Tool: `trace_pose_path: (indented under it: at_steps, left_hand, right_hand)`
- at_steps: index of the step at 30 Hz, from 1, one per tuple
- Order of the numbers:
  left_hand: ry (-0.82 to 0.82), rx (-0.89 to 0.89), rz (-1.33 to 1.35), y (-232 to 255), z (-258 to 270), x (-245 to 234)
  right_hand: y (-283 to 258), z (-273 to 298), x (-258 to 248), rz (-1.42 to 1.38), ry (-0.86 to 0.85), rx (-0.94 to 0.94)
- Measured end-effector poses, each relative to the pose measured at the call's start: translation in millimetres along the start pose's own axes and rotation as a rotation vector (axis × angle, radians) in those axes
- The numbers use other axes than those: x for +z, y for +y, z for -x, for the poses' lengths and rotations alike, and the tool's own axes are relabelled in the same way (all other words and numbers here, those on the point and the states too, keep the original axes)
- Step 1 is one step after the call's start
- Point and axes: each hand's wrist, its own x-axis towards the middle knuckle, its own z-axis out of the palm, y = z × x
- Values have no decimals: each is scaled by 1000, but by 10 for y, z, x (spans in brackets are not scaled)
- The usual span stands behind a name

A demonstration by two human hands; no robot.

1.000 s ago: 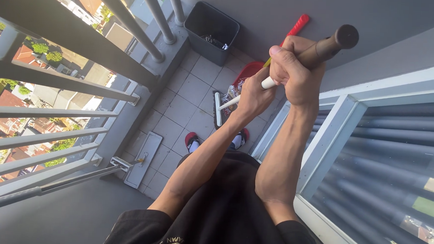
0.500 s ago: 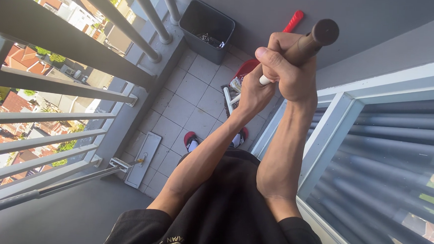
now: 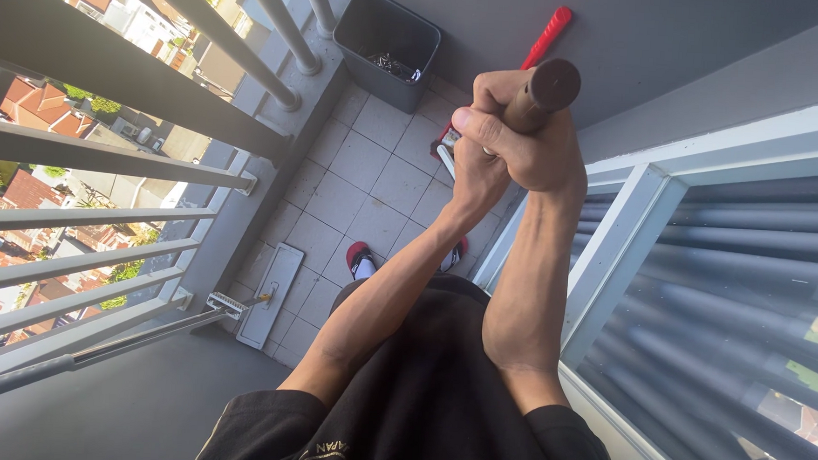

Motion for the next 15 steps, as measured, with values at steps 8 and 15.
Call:
trace_pose_path:
  at_steps: [8,15]
  left_hand:
    - [-21,121,249,337,-6,-74]
    - [-29,24,172,64,90,-40]
  right_hand:
    - [-72,7,6,101,-99,-85]
    - [-110,40,16,110,-172,-113]
